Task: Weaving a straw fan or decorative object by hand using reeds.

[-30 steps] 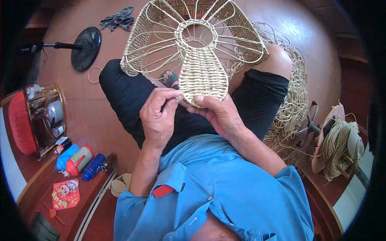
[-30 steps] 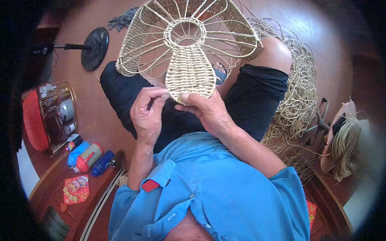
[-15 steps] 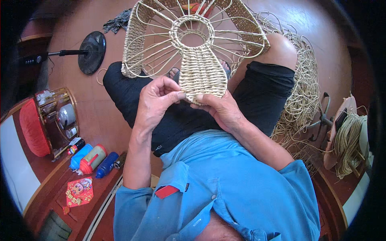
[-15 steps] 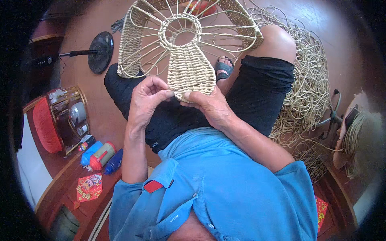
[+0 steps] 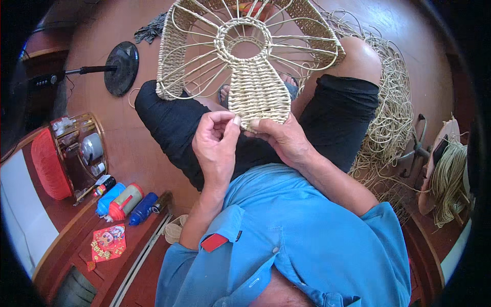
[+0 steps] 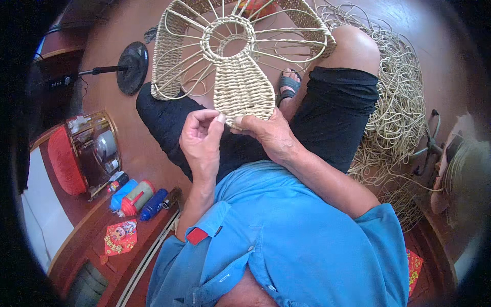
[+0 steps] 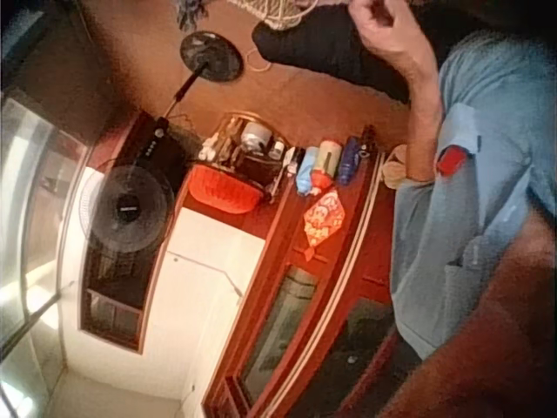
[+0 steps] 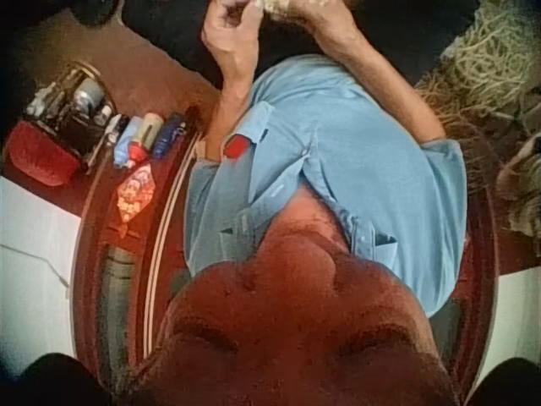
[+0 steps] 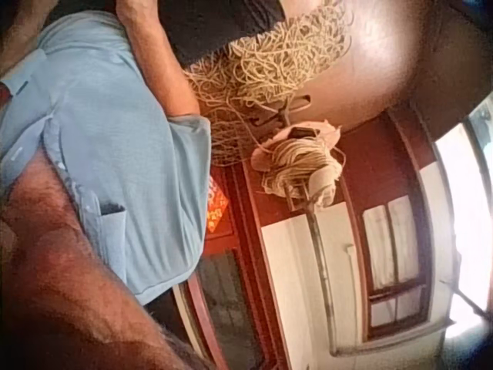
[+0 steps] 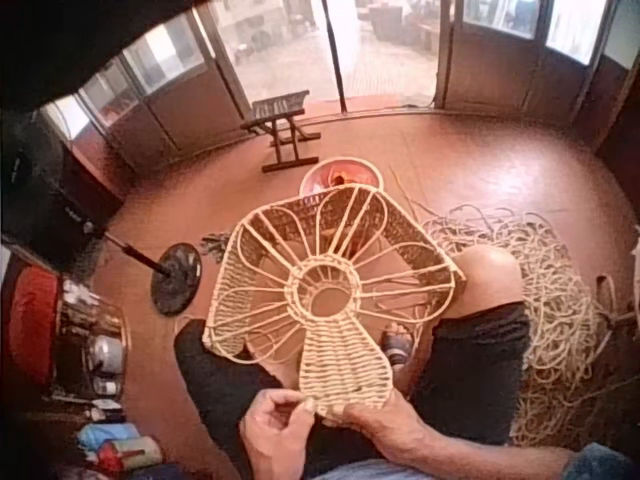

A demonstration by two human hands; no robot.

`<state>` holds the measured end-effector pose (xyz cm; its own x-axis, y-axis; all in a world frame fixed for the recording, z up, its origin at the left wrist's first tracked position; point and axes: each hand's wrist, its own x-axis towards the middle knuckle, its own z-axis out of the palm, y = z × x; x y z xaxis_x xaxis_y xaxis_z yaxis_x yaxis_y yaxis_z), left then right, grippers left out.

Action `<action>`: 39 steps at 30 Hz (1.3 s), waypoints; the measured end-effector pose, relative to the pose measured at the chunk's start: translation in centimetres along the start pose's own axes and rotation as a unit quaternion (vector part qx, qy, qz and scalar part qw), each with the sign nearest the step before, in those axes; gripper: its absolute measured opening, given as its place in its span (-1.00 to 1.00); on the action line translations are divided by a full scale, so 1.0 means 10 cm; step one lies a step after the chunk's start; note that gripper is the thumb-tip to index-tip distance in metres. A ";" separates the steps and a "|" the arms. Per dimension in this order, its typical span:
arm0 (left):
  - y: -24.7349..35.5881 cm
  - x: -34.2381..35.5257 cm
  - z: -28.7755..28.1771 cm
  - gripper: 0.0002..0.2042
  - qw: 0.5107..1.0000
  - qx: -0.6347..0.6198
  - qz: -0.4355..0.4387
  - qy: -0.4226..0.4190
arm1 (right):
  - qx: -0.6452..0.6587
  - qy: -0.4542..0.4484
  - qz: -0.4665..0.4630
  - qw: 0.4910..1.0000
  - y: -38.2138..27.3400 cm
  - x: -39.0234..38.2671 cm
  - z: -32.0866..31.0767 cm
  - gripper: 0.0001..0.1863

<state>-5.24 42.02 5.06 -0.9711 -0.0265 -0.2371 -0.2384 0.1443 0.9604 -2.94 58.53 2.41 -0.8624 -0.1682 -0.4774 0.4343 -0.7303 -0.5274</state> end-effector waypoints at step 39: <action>0.02 0.37 -0.21 -0.85 0.971 -0.070 -0.135 -0.183 | -0.060 0.034 -0.007 0.998 0.02 0.00 0.02 -0.60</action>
<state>-8.85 39.87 4.67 -0.8111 0.3129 -0.4942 -0.5073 0.0442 0.8606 -2.87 58.24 2.40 -0.8506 -0.1104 -0.5141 0.4544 -0.6463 -0.6130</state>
